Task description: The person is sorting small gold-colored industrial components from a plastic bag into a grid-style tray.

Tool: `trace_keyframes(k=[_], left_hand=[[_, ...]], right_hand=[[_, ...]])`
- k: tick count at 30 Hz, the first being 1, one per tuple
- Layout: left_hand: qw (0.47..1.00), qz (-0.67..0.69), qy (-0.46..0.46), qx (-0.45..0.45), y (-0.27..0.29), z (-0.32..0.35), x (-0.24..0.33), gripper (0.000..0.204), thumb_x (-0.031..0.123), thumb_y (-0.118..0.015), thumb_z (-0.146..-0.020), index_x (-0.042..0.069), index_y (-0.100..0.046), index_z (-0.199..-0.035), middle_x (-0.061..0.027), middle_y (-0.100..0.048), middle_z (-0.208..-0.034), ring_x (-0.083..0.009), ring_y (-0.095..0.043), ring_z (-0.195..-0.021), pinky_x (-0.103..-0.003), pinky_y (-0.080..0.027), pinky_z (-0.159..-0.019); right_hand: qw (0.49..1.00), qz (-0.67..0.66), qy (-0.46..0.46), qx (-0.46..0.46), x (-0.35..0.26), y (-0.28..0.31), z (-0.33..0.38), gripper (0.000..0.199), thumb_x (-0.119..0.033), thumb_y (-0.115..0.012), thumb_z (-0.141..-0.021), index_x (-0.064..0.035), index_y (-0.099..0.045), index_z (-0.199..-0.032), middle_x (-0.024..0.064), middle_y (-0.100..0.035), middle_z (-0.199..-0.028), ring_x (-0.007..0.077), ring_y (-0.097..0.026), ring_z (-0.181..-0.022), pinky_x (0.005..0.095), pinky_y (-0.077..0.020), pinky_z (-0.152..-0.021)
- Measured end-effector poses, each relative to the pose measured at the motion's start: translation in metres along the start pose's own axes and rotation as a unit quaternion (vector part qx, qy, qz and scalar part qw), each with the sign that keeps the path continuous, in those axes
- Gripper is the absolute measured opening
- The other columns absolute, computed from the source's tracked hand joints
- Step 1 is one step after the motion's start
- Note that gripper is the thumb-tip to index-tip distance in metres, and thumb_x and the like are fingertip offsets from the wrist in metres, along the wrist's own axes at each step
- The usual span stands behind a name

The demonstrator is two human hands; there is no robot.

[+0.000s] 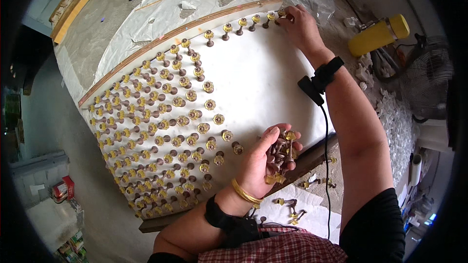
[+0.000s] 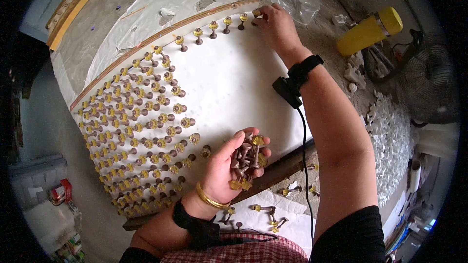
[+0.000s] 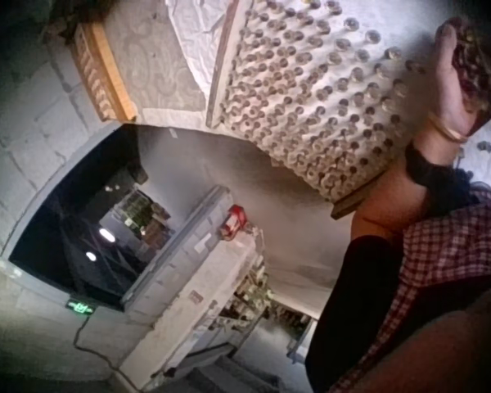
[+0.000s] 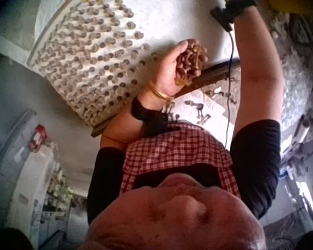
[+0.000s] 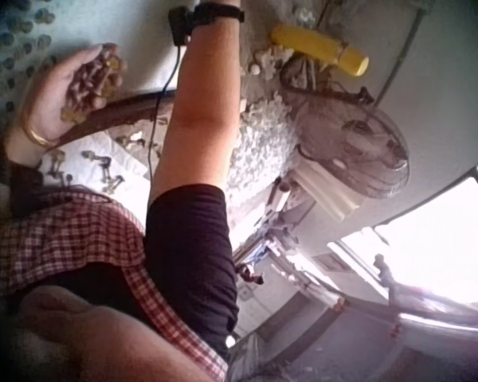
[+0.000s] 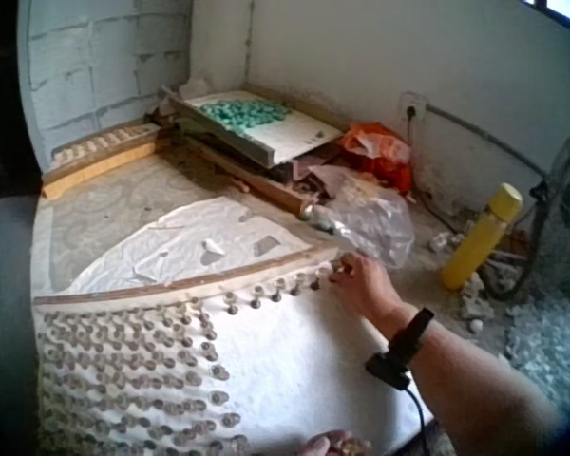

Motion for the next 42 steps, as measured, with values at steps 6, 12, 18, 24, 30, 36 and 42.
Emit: trace_keyframes(k=[6,12,18,24,30,36,42], left_hand=[[0.999,0.005,-0.028,-0.025,-0.005,0.001,0.005,0.031,0.031,-0.044,-0.102,0.008,-0.054,-0.121,-0.0124,-0.063,-0.114,-0.0213,-0.062,-0.096,-0.032,-0.051,-0.066],[1.0,-0.009,-0.017,-0.005,-0.001,0.001,0.003,0.039,0.035,-0.042,-0.102,0.006,-0.051,-0.127,-0.0097,-0.063,-0.115,-0.0173,-0.063,-0.093,-0.031,-0.053,-0.068],[0.999,0.007,-0.013,-0.036,-0.005,-0.001,0.001,0.041,0.038,-0.041,-0.102,0.008,-0.051,-0.129,-0.0081,-0.064,-0.114,-0.0169,-0.063,-0.088,-0.031,-0.054,-0.067],[0.999,0.021,-0.032,-0.016,-0.004,0.0,0.008,0.03,0.03,-0.048,-0.1,0.011,-0.056,-0.121,-0.007,-0.065,-0.108,-0.0191,-0.063,-0.091,-0.029,-0.049,-0.062],[0.998,0.033,-0.045,-0.003,-0.001,0.001,0.005,0.023,0.027,-0.052,-0.098,0.01,-0.059,-0.113,-0.0052,-0.066,-0.104,-0.0185,-0.063,-0.089,-0.029,-0.048,-0.06],[0.999,0.031,-0.042,0.017,-0.001,0.001,0.005,0.024,0.027,-0.053,-0.099,0.01,-0.056,-0.116,-0.0074,-0.066,-0.102,-0.0176,-0.064,-0.089,-0.028,-0.049,-0.06],[0.999,0.024,-0.038,0.008,0.003,-0.002,0.0,0.025,0.026,-0.056,-0.097,0.01,-0.056,-0.116,-0.0072,-0.065,-0.106,-0.0172,-0.064,-0.086,-0.028,-0.047,-0.059]], right_hand=[[0.972,-0.157,0.005,-0.173,-0.026,0.055,0.057,0.027,-0.023,-0.065,-0.092,-0.0028,-0.066,-0.109,0.0088,-0.07,-0.094,0.0174,-0.066,-0.088,0.0311,-0.0535,-0.079],[0.841,-0.311,0.082,-0.436,-0.073,0.088,0.137,0.031,-0.02,-0.075,-0.082,-0.006,-0.067,-0.109,0.0053,-0.066,-0.101,0.0177,-0.062,-0.097,0.0341,-0.05,-0.086],[0.878,-0.229,0.109,-0.407,-0.082,0.093,0.152,0.026,-0.012,-0.074,-0.081,-0.0048,-0.065,-0.104,0.0073,-0.064,-0.101,0.0197,-0.062,-0.095,0.0328,-0.0506,-0.084],[0.823,-0.484,-0.111,-0.278,-0.068,0.078,0.159,0.009,-0.001,-0.064,-0.089,-0.0039,-0.064,-0.097,0.001,-0.065,-0.092,0.0076,-0.06,-0.087,0.0263,-0.0509,-0.079],[0.936,-0.203,0.107,-0.266,-0.071,0.095,0.156,0.009,-0.001,-0.067,-0.083,-0.0028,-0.068,-0.092,0.0075,-0.068,-0.085,0.0204,-0.066,-0.08,0.0323,-0.0528,-0.073],[0.97,-0.107,0.09,-0.198,-0.071,0.1,0.146,0.011,-0.005,-0.073,-0.079,-0.0029,-0.069,-0.089,0.0055,-0.058,-0.087,0.0175,-0.061,-0.084,0.031,-0.0503,-0.071],[0.945,-0.25,-0.035,-0.209,-0.089,0.033,0.096,0.014,-0.012,-0.067,-0.088,-0.0004,-0.066,-0.098,0.0101,-0.069,-0.085,0.0137,-0.064,-0.078,0.0289,-0.0511,-0.072]])
Point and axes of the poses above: each hand's wrist, its own z-axis away from the middle knuckle, its own y-axis out of the back of the hand, x = y × z, the point moved 2 cm from there along -z, towards the middle knuckle
